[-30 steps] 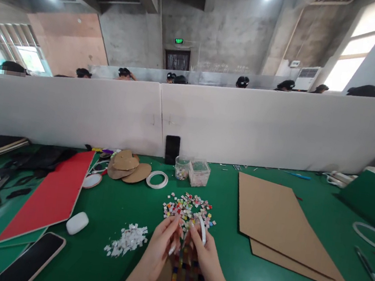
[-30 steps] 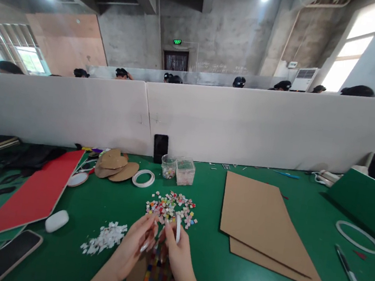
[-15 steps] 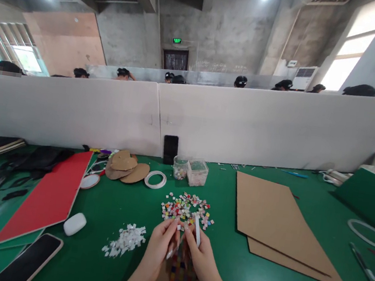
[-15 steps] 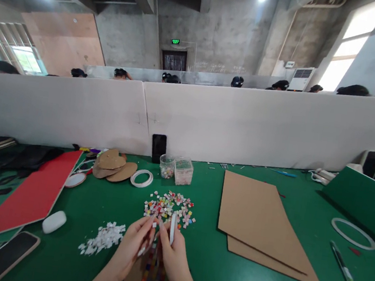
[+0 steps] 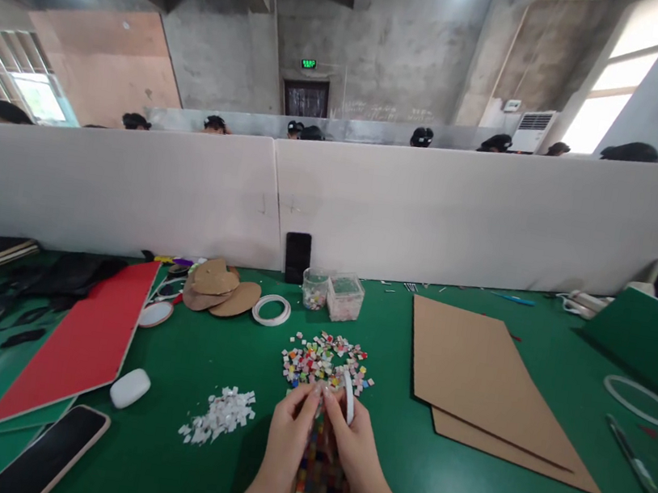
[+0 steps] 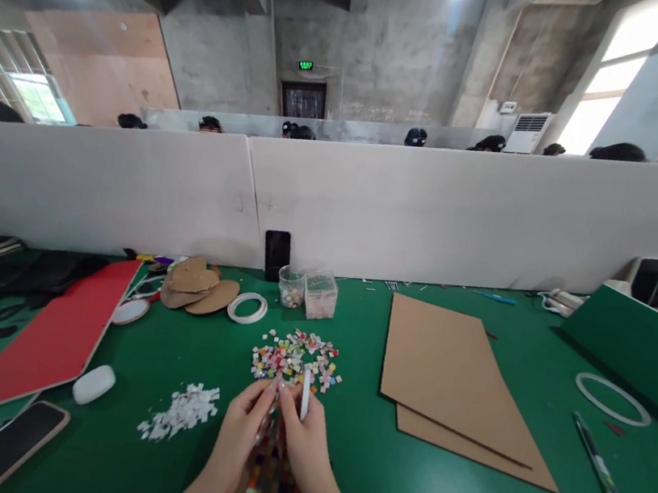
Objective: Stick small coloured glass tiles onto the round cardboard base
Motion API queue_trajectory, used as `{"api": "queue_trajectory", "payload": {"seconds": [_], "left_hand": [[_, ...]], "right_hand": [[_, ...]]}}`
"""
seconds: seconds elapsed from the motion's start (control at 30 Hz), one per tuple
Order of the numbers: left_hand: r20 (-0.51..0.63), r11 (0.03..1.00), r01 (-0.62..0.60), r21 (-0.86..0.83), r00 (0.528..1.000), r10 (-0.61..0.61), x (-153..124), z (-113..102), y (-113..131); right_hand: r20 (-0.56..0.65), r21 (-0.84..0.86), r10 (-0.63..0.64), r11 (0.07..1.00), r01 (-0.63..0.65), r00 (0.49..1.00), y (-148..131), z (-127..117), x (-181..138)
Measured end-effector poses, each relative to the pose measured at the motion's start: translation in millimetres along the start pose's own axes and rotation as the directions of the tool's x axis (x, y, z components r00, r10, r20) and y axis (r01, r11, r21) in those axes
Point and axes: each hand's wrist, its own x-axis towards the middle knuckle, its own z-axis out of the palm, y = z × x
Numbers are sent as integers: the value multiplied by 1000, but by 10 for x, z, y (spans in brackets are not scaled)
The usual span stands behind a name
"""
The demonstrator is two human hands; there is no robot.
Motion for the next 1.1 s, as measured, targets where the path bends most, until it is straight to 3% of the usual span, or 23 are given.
{"api": "queue_trajectory", "payload": {"seconds": [0.13, 0.3, 0.47, 0.63, 0.8, 0.97, 1.1], "left_hand": [[-31, 999, 34, 1, 999, -34, -22, 34, -27], [-55, 986, 105, -127, 992, -113, -6, 48, -72], [-52, 968, 124, -219, 989, -138, -6, 45, -62], [-70, 960, 130, -247, 986, -151, -20, 48, -61], [-106, 992, 82, -96, 990, -92, 18, 11, -72], [-102, 957, -128, 262, 982, 159, 71, -61, -48], [-36, 887, -256, 383, 956, 292, 79, -84, -27]], "right_hand": [[12, 39, 70, 997, -70, 997, 71, 10, -4], [-75, 68, 202, 978, -197, 976, 111, 13, -20], [126, 106, 106, 987, -119, 986, 25, 25, 2], [113, 94, 77, 992, -88, 991, -19, 18, 4], [39, 119, 187, 974, -190, 982, 29, 4, -14], [72, 186, 327, 924, -335, 942, 58, 2, -19], [44, 225, 346, 910, -347, 937, -8, 5, -24]]}}
